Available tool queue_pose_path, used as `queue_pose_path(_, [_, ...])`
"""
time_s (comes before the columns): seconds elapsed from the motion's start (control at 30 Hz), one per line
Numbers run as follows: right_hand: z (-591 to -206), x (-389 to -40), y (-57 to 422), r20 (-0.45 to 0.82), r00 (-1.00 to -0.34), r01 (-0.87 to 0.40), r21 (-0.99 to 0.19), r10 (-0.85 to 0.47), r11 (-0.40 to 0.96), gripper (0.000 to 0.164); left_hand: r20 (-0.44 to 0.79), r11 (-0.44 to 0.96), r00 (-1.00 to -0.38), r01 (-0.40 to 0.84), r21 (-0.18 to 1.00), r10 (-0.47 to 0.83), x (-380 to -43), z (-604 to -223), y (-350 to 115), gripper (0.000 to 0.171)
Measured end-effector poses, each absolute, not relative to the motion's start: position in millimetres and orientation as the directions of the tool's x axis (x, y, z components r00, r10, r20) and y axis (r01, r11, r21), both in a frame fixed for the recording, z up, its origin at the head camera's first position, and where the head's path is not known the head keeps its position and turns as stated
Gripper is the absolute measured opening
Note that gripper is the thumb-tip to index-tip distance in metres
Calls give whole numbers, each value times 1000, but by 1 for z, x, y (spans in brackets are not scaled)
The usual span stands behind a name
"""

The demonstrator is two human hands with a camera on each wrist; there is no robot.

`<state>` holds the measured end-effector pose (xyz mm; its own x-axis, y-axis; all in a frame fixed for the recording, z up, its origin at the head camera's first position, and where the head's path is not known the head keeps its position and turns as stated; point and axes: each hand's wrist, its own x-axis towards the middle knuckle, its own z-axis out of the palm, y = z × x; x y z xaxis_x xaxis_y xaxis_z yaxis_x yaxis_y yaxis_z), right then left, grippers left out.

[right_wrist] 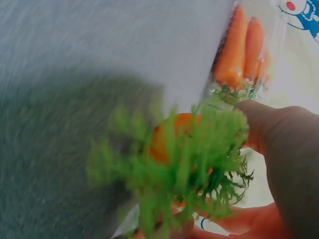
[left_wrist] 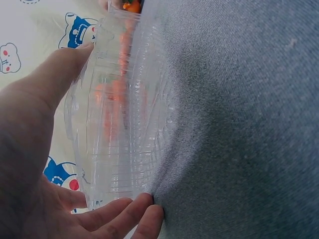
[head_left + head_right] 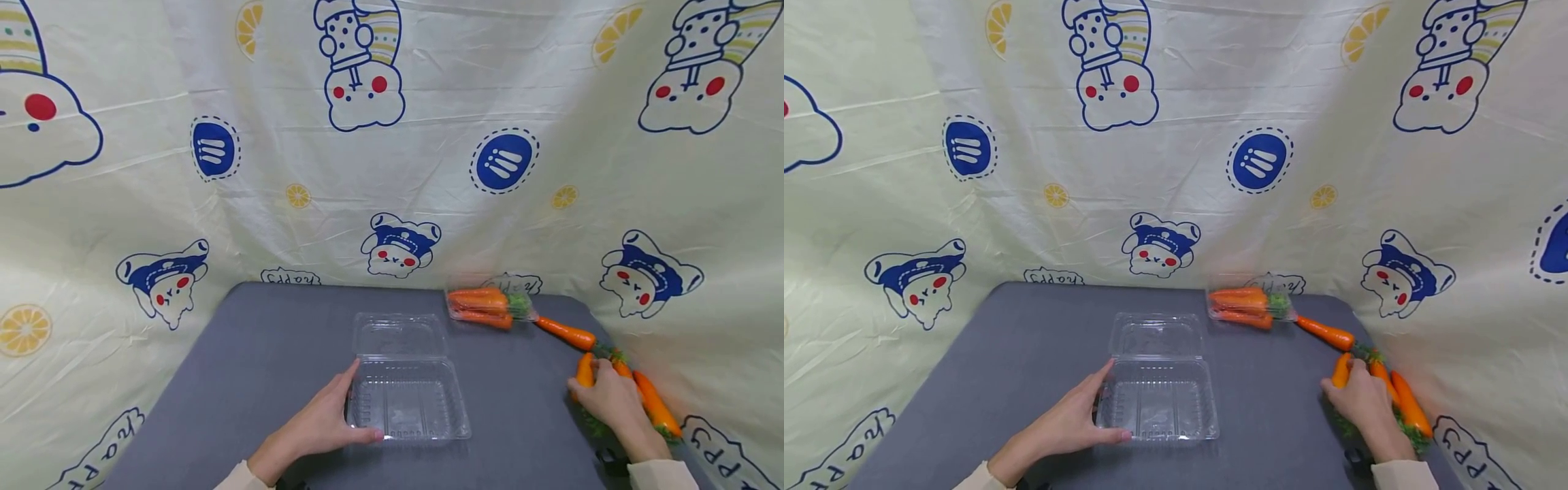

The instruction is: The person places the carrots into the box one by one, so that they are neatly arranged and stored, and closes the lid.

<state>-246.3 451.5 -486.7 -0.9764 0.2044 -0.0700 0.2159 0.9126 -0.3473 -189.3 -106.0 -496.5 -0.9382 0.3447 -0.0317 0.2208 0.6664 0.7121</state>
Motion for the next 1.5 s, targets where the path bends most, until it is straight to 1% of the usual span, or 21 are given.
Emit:
queue_pose_path(0.23, [-481,-242,444,-177,-964,256,-423,197,869,98,-33,667,-935,227,709,353,-190,-496,-106,142])
queue_pose_path(0.37, [-476,-239,433,-192,-960,270,-441,204,856,96,-42,665,-933,221,714,356,-191,-495,-106,142])
queue_pose_path(0.73, [-464,-239,404,-188,-970,230,-532,152,815,88,-55,658,-932,210,723,358,-191,-494,-107,142])
queue_pose_path(0.87, [-457,-237,389,-189,-973,220,-583,133,782,83,-41,658,-930,226,718,365,-192,-494,-107,142])
queue_pose_path(1.13, [-438,-230,352,-166,-985,148,-713,40,686,77,-35,658,-929,234,715,369,-193,-494,-107,142])
queue_pose_path(1.3, [-427,-225,327,-131,-991,101,-795,-7,598,77,-22,657,-927,250,711,375,-193,-493,-107,142])
queue_pose_path(1.5, [-421,-222,294,-72,-995,27,-861,-68,507,80,-15,662,-926,259,703,378,-191,-492,-107,142])
